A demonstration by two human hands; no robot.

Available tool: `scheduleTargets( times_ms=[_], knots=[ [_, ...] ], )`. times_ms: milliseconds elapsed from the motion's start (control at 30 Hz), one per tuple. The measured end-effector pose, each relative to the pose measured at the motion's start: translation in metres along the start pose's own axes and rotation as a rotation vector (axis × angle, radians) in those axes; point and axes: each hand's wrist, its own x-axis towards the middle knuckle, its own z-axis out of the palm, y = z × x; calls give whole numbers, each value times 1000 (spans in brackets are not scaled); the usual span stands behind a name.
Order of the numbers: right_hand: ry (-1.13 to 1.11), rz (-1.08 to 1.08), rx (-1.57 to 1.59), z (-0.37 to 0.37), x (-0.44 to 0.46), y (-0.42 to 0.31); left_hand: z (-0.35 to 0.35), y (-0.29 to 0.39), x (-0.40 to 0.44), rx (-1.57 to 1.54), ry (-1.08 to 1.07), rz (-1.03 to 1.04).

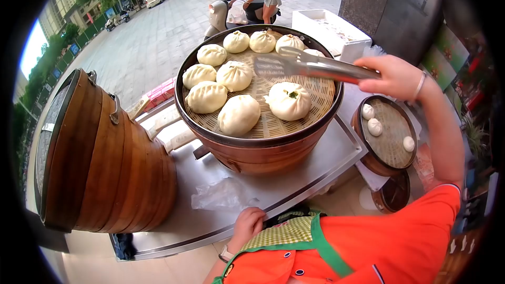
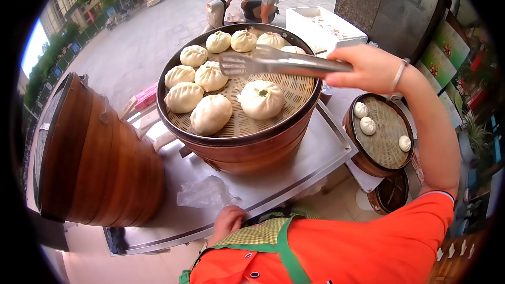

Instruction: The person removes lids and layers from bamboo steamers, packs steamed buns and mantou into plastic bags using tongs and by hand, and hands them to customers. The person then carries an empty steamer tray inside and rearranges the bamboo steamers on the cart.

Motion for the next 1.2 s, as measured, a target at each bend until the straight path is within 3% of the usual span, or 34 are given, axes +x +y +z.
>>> scheduleTargets(
  times_ms=[100, 300, 433, 567, 633, 700, 767, 833, 867, 967, 1000, 1100, 1200],
  knots=[
    [9, -67, -186, 2, -32, 5, -6, -1, 0, -1, -14, -34],
    [-267, -15, -11, -17, -40, -12, -12, 0, 12, -6, -133, 28],
    [-117, -5, -214, -3, -36, -9, -7, 2, 14, 12, -102, 33],
    [-91, -1, -60, 5, -51, 16, 6, 6, 8, -3, -108, 2],
    [159, -161, -18, 18, -76, 64, 13, 9, 9, -70, -204, 50],
    [269, 293, 487, 23, -120, 81, 24, 6, 8, -27, -104, -1],
    [619, 486, 571, 56, -165, 134, 30, 10, 10, -54, -142, 14],
    [733, 884, 280, 99, -214, 181, 40, 10, 17, -30, -118, 5],
    [748, 940, 93, 128, -239, 202, 41, 9, 19, -46, -132, -1],
    [521, 1133, -132, 220, -303, 268, 57, 10, 33, -26, -152, -4],
    [392, 1286, -179, 239, -311, 278, 61, 15, 43, -11, -194, 34],
    [238, 1467, -170, 265, -318, 303, 81, 31, 70, 24, -256, 97],
    [213, 1447, -250, 278, -319, 337, 105, 47, 95, 33, -299, 128]
  ],
)
